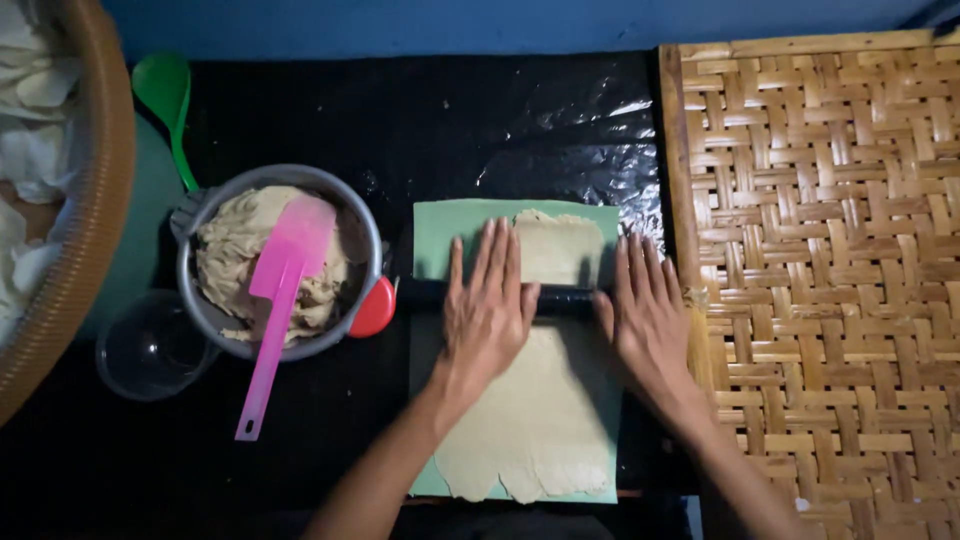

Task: Rolling out snack dough with a rolling pin and cutting it into small circular shapes.

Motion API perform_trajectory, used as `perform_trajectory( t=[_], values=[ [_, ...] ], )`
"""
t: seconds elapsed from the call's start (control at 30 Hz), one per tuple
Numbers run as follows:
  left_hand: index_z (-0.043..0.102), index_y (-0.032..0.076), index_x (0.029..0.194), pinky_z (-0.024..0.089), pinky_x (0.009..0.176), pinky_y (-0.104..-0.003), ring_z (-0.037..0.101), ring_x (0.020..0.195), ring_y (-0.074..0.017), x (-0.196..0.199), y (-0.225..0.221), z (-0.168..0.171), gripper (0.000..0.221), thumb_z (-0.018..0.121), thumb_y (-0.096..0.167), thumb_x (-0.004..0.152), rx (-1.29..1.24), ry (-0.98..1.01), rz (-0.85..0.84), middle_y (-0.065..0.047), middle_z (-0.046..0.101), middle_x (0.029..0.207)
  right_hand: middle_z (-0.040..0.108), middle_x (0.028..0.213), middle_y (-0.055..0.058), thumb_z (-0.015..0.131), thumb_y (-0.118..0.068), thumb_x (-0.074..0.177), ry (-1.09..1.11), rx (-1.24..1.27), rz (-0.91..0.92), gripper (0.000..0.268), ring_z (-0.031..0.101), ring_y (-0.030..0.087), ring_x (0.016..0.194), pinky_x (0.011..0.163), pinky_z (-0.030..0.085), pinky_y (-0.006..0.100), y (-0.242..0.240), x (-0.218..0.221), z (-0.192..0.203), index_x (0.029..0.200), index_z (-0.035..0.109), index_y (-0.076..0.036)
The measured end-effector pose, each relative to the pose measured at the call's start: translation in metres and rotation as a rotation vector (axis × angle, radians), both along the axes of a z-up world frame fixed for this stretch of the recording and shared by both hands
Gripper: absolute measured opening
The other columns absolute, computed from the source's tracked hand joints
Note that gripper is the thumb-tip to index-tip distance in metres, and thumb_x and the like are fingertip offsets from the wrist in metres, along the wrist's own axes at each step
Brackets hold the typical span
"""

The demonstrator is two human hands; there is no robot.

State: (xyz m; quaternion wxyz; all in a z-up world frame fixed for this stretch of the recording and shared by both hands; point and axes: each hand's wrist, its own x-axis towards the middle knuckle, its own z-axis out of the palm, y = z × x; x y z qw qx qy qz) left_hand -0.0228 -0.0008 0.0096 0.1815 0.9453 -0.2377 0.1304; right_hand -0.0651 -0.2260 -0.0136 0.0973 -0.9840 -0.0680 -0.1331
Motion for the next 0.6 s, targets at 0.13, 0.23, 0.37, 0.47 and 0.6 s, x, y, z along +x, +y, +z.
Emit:
perform_trajectory(
  t=[0.13, 0.23, 0.37, 0.47, 0.6],
  values=[
    [0.036, -0.011, 0.153, 0.018, 0.126, -0.058, 0.031, 0.154, -0.0362, -0.045, 0.008, 0.013, 0.067, 0.053, 0.032, 0.104, -0.060, 0.052, -0.027, -0.025, 0.037, 0.162, 0.038, 0.162, 0.025, 0.053, -0.032, 0.103, -0.008, 0.048, 0.056, 0.068, 0.034, 0.037, 0.153, 0.126, 0.024, 0.050, 0.009, -0.051, 0.007, 0.156, 0.036, 0.007],
    [0.036, -0.009, 0.154, 0.020, 0.125, -0.055, 0.033, 0.153, -0.0356, -0.072, 0.016, 0.020, 0.067, 0.056, 0.027, 0.102, -0.112, 0.119, -0.058, -0.024, 0.039, 0.161, 0.037, 0.162, 0.028, 0.051, -0.030, 0.101, 0.015, 0.052, 0.071, 0.068, 0.035, 0.038, 0.151, 0.124, 0.025, 0.050, 0.017, -0.081, 0.019, 0.155, 0.035, 0.009],
    [0.040, -0.008, 0.152, 0.025, 0.124, -0.054, 0.036, 0.152, -0.0347, -0.087, 0.022, 0.016, 0.063, 0.058, 0.025, 0.101, -0.052, 0.118, -0.105, -0.024, 0.042, 0.160, 0.043, 0.156, 0.025, 0.056, -0.027, 0.096, 0.052, 0.042, 0.051, 0.063, 0.040, 0.039, 0.145, 0.118, 0.032, 0.049, 0.019, -0.096, 0.036, 0.149, 0.043, 0.005],
    [0.044, -0.009, 0.148, 0.025, 0.124, -0.057, 0.036, 0.151, -0.0366, -0.067, 0.018, 0.012, 0.063, 0.058, 0.031, 0.102, -0.076, 0.129, -0.097, -0.024, 0.043, 0.157, 0.048, 0.154, 0.023, 0.058, -0.023, 0.099, 0.049, 0.136, 0.033, 0.054, 0.044, 0.039, 0.143, 0.118, 0.036, 0.048, 0.013, -0.074, 0.041, 0.147, 0.049, 0.000],
    [0.044, -0.010, 0.147, 0.021, 0.123, -0.060, 0.032, 0.152, -0.0408, -0.014, 0.005, 0.015, 0.068, 0.056, 0.040, 0.102, -0.105, 0.047, -0.037, -0.029, 0.038, 0.160, 0.043, 0.157, 0.029, 0.054, -0.027, 0.106, 0.010, 0.168, 0.010, 0.053, 0.039, 0.045, 0.147, 0.121, 0.033, 0.050, 0.009, -0.019, 0.039, 0.150, 0.048, 0.000]
  ],
)
